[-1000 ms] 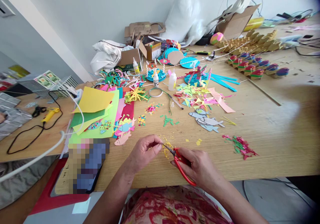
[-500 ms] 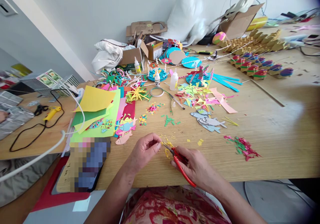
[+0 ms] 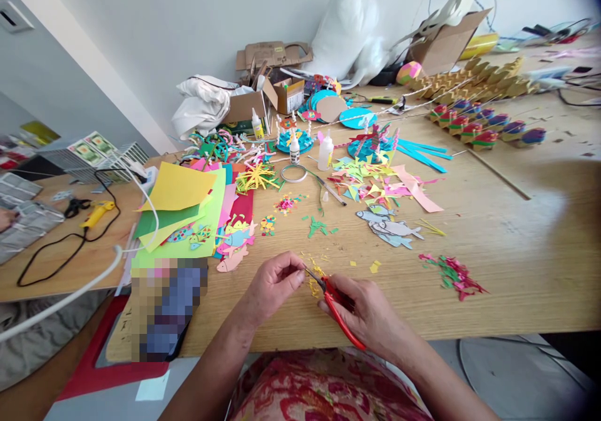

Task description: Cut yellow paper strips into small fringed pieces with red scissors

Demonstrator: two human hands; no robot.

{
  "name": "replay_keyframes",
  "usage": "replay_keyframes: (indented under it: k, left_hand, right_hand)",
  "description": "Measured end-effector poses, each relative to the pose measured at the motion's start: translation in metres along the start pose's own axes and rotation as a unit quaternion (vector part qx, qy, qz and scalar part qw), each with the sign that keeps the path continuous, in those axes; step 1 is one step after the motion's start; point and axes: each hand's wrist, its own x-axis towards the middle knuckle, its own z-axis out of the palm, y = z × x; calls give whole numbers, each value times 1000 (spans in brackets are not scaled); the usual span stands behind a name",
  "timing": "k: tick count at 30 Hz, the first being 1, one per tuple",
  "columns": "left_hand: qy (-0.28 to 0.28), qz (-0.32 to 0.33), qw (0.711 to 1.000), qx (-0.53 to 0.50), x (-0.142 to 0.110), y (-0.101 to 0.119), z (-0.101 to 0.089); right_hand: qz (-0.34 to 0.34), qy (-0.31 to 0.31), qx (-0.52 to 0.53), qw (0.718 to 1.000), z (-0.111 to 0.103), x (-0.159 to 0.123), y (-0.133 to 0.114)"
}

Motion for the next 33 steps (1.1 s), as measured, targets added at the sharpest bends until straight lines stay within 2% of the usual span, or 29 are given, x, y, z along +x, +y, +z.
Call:
replay_keyframes:
  k: [14, 28, 33]
  left_hand:
    - [-2, -2, 1000, 15, 1, 2, -1]
    - [-28, 16, 999, 36, -1, 3, -4]
    - [-18, 7, 999, 44, -1, 1, -7]
  right_hand:
    - [0, -2, -9, 1000, -4, -3, -5]
    - [-27, 26, -30, 999, 1, -4, 5]
    - [-27, 26, -30, 999, 3, -3, 8]
